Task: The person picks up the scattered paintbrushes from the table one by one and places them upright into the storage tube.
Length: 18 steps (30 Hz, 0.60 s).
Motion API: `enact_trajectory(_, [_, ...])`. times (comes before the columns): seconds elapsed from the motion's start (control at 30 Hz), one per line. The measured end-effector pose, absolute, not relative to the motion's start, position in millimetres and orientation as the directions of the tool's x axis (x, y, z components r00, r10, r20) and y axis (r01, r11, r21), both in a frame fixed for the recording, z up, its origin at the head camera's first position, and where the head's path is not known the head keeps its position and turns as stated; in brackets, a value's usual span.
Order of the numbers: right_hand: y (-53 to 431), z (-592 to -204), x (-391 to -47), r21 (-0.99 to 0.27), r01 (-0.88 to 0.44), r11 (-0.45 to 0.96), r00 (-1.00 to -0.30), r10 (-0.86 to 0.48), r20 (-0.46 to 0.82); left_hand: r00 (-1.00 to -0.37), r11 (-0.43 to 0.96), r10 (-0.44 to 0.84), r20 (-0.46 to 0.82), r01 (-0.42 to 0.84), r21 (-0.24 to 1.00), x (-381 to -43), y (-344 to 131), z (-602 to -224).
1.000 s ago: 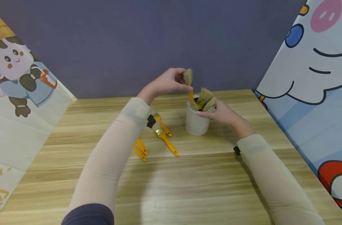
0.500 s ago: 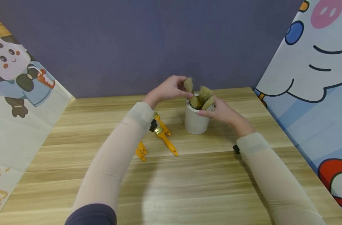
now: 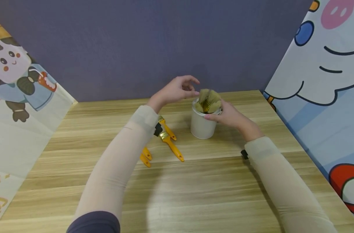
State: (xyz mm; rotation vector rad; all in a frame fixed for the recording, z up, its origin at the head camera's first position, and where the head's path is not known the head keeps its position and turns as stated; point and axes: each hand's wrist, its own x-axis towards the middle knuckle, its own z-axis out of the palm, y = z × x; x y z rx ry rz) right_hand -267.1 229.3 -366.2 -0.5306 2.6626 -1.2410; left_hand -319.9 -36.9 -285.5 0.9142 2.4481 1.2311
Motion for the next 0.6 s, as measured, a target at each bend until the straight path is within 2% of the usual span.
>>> enact_trajectory(0.37, [229.1,-367.2,-267.3,-0.765,-0.231,0.601,-0.933,-0.360,-0.001,-0.776,0.467,0.627,0.069,0.446,0.764,-316.9,-59.1,-278.3])
enact_trajectory(0.6, [228.3,-365.4,-266.8,-0.768,-0.208,0.605,-0.935,-0.354,-0.026,-0.809,0.502,0.587,0.028,0.391,0.772,-316.9,-92.6,-274.2])
